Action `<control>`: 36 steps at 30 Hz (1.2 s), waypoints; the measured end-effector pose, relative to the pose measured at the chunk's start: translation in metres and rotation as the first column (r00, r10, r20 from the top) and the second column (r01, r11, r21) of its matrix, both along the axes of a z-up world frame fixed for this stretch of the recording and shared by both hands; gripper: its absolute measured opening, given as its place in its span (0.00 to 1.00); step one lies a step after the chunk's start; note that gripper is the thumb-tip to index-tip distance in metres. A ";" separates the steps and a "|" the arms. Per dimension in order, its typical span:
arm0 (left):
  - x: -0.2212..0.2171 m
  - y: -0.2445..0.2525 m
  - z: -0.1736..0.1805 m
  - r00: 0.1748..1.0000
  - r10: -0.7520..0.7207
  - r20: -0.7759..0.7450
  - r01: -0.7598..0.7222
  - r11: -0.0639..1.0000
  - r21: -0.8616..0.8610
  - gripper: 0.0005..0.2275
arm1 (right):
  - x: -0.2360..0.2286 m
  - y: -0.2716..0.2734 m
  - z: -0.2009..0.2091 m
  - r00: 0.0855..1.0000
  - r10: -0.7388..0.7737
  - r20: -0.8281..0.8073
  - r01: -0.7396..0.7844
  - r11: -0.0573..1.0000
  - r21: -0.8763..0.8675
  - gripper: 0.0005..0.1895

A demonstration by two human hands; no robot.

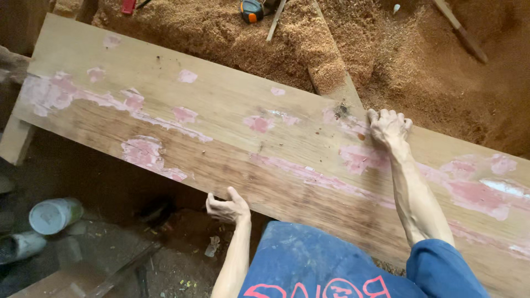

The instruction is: The person applies a white filler substance from a small tube into holes and imperfections on a large wooden plank. They use their fingers to spread the filler and smooth the surface, working on multiple spots across the board.

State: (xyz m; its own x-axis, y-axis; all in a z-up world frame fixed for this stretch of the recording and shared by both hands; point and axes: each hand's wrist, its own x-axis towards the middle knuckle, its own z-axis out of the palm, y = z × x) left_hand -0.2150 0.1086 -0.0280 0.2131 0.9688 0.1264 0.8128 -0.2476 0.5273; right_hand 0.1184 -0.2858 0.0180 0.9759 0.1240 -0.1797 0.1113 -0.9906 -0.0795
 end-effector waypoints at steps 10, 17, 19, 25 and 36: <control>0.055 0.011 0.035 0.883 0.456 -0.114 -0.428 0.682 -0.593 0.41 | 0.008 0.038 0.008 0.998 -0.058 -0.016 0.058 0.998 -0.002 0.34; 0.068 0.006 0.060 0.875 0.457 -0.160 -0.455 0.664 -0.593 0.40 | 0.008 0.037 0.008 0.993 -0.104 -0.050 0.107 0.991 0.075 0.33; 0.070 0.005 0.060 0.871 0.470 -0.146 -0.453 0.649 -0.612 0.40 | 0.009 0.038 0.012 0.989 -0.126 -0.081 0.135 0.985 0.112 0.34; 0.064 0.010 0.054 0.858 0.493 -0.146 -0.470 0.639 -0.609 0.41 | 0.008 0.049 0.026 0.977 -0.200 -0.073 0.209 0.964 0.164 0.35; 0.058 0.007 0.046 0.892 0.428 -0.142 -0.414 0.653 -0.634 0.42 | 0.021 0.045 0.033 0.917 -0.313 -0.248 0.352 0.926 0.133 0.36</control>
State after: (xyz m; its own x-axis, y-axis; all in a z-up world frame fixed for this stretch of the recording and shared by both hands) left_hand -0.1570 0.1159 0.0180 -0.2337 0.8031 -0.5481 0.7338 0.5155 0.4424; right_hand 0.1399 -0.2412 0.0506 0.9046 -0.1531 -0.3977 -0.2620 -0.9358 -0.2358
